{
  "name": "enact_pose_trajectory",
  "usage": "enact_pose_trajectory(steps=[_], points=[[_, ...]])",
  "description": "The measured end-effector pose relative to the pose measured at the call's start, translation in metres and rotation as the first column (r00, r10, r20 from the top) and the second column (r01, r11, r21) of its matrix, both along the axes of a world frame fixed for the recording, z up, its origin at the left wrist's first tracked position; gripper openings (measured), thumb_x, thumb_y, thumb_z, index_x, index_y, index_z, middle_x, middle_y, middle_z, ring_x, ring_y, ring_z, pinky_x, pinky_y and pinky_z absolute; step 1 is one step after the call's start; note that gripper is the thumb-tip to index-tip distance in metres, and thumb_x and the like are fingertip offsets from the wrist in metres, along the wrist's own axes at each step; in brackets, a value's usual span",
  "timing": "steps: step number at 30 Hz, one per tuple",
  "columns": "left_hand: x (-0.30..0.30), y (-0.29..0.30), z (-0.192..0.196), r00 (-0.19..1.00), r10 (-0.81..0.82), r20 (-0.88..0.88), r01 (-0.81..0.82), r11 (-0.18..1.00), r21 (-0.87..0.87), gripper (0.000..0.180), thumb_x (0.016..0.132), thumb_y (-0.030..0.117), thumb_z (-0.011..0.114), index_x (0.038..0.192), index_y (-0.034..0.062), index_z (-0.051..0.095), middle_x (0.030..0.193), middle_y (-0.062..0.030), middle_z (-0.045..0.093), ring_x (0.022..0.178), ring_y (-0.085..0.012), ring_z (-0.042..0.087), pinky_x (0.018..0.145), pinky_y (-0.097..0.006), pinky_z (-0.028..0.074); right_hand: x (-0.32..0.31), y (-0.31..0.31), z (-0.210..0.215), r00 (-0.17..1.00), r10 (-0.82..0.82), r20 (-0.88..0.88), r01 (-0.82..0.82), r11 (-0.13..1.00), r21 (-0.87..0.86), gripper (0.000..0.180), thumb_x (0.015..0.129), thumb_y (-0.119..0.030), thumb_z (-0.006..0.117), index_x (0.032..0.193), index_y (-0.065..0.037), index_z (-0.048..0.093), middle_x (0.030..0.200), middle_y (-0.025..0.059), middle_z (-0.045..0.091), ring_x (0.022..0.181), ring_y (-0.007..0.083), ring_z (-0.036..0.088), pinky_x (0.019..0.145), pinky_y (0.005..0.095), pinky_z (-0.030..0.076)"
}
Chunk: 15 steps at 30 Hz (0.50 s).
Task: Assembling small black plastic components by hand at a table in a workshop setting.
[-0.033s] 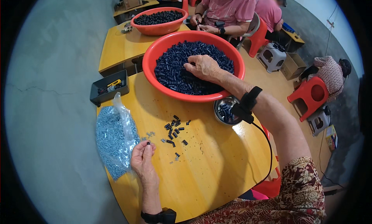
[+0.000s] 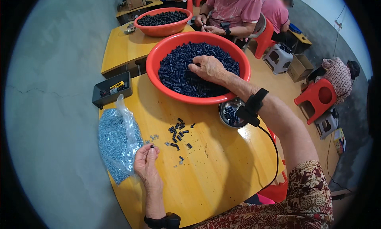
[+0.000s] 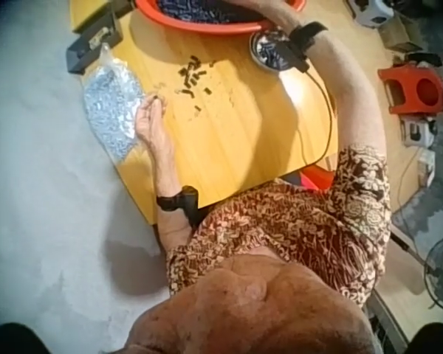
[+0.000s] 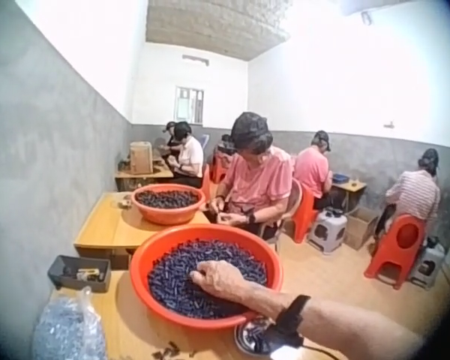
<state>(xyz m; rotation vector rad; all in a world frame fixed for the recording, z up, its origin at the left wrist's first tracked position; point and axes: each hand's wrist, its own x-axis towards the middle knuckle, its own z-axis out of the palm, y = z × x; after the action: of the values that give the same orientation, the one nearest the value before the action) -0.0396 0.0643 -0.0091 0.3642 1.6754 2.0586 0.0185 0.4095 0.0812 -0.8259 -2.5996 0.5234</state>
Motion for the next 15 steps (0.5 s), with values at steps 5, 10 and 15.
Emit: enact_pose_trajectory(steps=[5, 10, 15], points=[[0.002, -0.002, 0.0, 1.0, -0.012, 0.007, 0.012, 1.0, 0.004, 0.016, 0.094, 0.012, 0.062, 0.106, 0.0011, 0.06, 0.094, -0.0029, 0.063, 0.085, -0.0089, 0.059, 0.079, -0.022, 0.047, 0.006, 0.012, 0.0, 0.992, -0.064, -0.112, 0.049, 0.99, -0.133, 0.037, 0.087, -0.035, 0.058, 0.083, 0.001, 0.067, 0.079, 0.0232, 0.066, 0.08, 0.0404, 0.065, 0.079, 0.0471, 0.05], [0.005, -0.002, 0.005, 1.0, -0.007, 0.013, 0.007, 1.0, -0.026, 0.017, 0.095, 0.012, 0.061, 0.107, 0.0001, 0.06, 0.094, -0.0032, 0.063, 0.086, -0.009, 0.059, 0.08, -0.023, 0.047, 0.01, 0.009, 0.011, 0.941, -0.133, -0.311, -0.017, 0.9, -0.435, 0.036, 0.091, -0.037, 0.058, 0.074, -0.005, 0.059, 0.064, 0.007, 0.057, 0.056, 0.0195, 0.055, 0.053, 0.0329, 0.042], [-0.002, 0.002, -0.006, 0.999, 0.003, 0.04, -0.002, 0.999, -0.035, 0.018, 0.095, 0.011, 0.061, 0.108, -0.0009, 0.06, 0.095, -0.0042, 0.063, 0.086, -0.0094, 0.059, 0.08, -0.022, 0.047, 0.018, -0.058, 0.067, 0.893, -0.13, -0.431, -0.215, 0.719, -0.661, 0.034, 0.093, -0.038, 0.058, 0.072, -0.012, 0.054, 0.059, -0.0028, 0.05, 0.045, 0.0058, 0.043, 0.038, 0.0211, 0.031]])
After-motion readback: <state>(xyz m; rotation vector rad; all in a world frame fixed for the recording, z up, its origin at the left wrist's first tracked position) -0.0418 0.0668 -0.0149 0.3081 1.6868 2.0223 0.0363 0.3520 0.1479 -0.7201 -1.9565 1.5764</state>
